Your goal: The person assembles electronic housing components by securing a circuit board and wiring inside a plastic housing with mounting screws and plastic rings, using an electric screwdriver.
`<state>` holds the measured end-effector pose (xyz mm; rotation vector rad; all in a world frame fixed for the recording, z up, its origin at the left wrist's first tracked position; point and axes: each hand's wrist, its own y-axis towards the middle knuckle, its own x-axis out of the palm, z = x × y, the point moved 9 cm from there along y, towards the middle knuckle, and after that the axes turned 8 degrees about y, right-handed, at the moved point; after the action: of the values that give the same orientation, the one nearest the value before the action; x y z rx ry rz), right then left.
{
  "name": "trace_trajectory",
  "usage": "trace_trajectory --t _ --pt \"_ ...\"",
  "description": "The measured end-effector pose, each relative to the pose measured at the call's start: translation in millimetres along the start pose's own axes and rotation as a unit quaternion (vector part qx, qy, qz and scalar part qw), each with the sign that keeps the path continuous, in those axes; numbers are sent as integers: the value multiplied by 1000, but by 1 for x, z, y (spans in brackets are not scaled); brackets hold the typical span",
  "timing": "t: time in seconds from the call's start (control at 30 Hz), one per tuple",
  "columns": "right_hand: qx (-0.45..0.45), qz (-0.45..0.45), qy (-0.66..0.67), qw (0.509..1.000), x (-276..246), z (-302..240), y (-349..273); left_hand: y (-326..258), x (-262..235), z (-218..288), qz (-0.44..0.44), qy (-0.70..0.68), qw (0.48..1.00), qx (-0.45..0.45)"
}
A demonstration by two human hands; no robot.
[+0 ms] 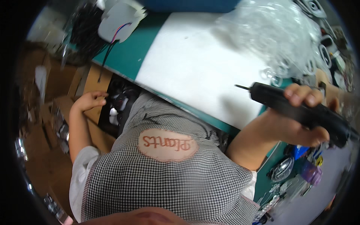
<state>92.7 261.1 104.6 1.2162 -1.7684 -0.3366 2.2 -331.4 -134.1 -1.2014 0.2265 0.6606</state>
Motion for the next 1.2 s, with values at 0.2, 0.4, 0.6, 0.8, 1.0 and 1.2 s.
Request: trace_trajectory --t 0.2,0.4,0.6,0.8,1.0,1.2 --pt "-30 56 -100 993 2 4 -15 -86 -61 204 -46 -60 927 366" --pt "3 113 -149 982 -15 6 -24 -144 -77 364 -133 9 812 568" --pt "69 104 -2 992 -11 22 -31 -150 -102 493 111 57 797 591" --pt "69 47 -6 997 -20 28 -32 -86 -77 638 215 192 751 594" --pt "83 44 11 996 -25 29 -25 -7 -52 763 397 440 638 491" --pt "96 40 51 993 -33 26 -25 100 -106 831 416 570 636 314"
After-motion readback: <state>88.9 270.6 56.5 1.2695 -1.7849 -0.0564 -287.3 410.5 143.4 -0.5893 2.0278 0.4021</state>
